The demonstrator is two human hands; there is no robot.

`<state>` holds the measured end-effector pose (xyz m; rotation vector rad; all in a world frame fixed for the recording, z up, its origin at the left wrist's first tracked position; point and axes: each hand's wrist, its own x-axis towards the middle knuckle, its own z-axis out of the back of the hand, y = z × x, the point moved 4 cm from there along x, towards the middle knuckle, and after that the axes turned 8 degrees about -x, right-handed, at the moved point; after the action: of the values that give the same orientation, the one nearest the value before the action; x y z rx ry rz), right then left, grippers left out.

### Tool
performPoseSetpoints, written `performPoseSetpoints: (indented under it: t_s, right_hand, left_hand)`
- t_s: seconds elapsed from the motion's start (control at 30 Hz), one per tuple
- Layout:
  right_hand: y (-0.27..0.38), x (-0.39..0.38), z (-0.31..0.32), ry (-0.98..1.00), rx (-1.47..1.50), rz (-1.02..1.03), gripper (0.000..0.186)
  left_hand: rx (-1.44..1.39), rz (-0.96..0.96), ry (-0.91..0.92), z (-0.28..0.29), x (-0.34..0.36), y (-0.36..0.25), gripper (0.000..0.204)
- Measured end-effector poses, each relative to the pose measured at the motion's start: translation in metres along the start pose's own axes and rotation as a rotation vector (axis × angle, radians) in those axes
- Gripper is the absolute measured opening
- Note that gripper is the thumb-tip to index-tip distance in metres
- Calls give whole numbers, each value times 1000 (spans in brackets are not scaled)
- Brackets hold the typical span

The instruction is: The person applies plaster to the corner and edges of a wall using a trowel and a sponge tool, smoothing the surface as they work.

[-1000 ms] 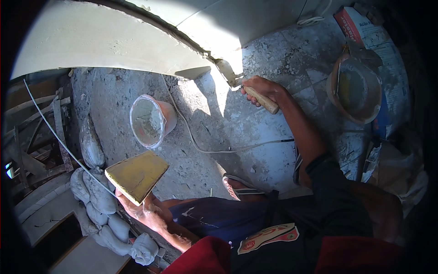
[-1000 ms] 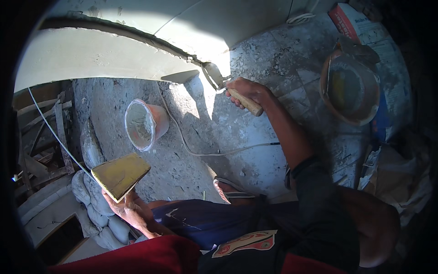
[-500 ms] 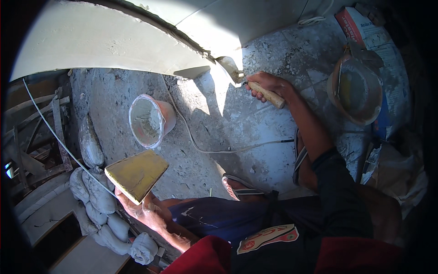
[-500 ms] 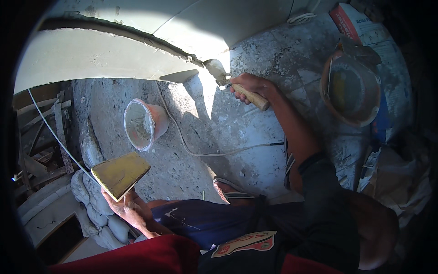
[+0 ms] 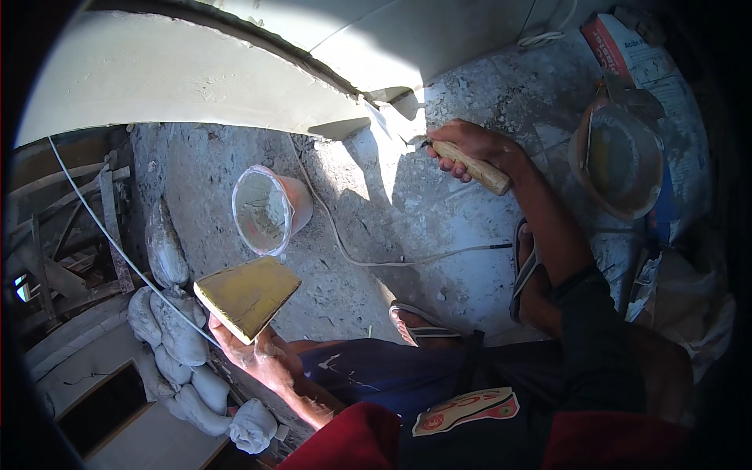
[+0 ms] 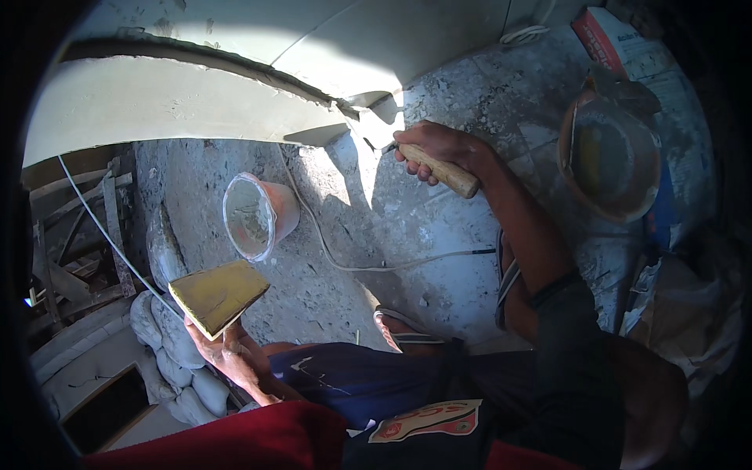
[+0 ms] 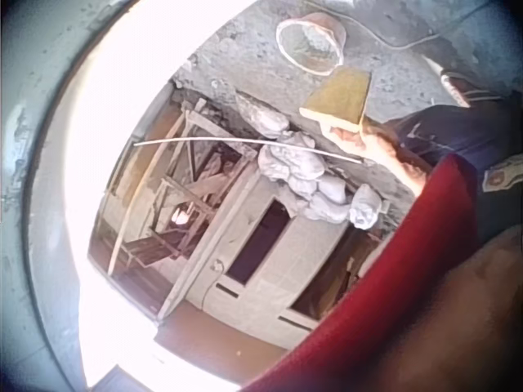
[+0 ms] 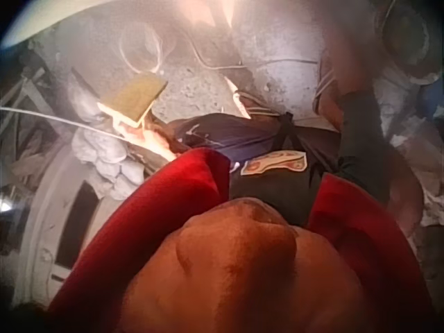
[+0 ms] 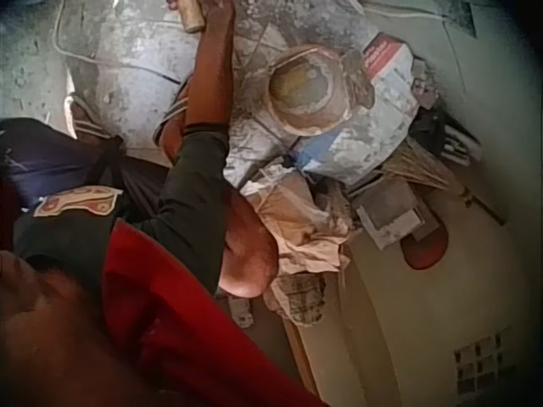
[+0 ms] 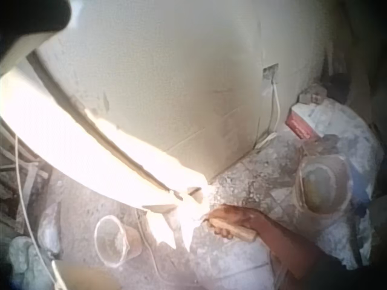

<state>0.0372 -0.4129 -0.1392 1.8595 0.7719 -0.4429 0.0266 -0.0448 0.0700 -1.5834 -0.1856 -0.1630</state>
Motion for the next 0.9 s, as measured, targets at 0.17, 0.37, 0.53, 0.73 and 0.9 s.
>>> performPoseSetpoints:
  t_s: [0.17, 0.37, 0.53, 0.73, 0.9]
  right_hand:
    - [15, -18, -14, -33, 13, 39, 38]
    - [41, -46, -27, -58, -110, 93, 40]
    - [60, -67, -41, 27, -10, 259, 38]
    - [19, -45, -16, 2, -16, 462, 37]
    - [16, 21, -10, 41, -261, 732, 34]
  left_hand:
    - [51, 21, -61, -3, 0, -1, 63]
    - [59, 36, -92, -1, -3, 4, 63]
    - [53, 14, -106, 2, 3, -12, 64]
    - [21, 9, -116, -5, -2, -4, 62]
    - [57, 4, -100, -6, -2, -3, 59]
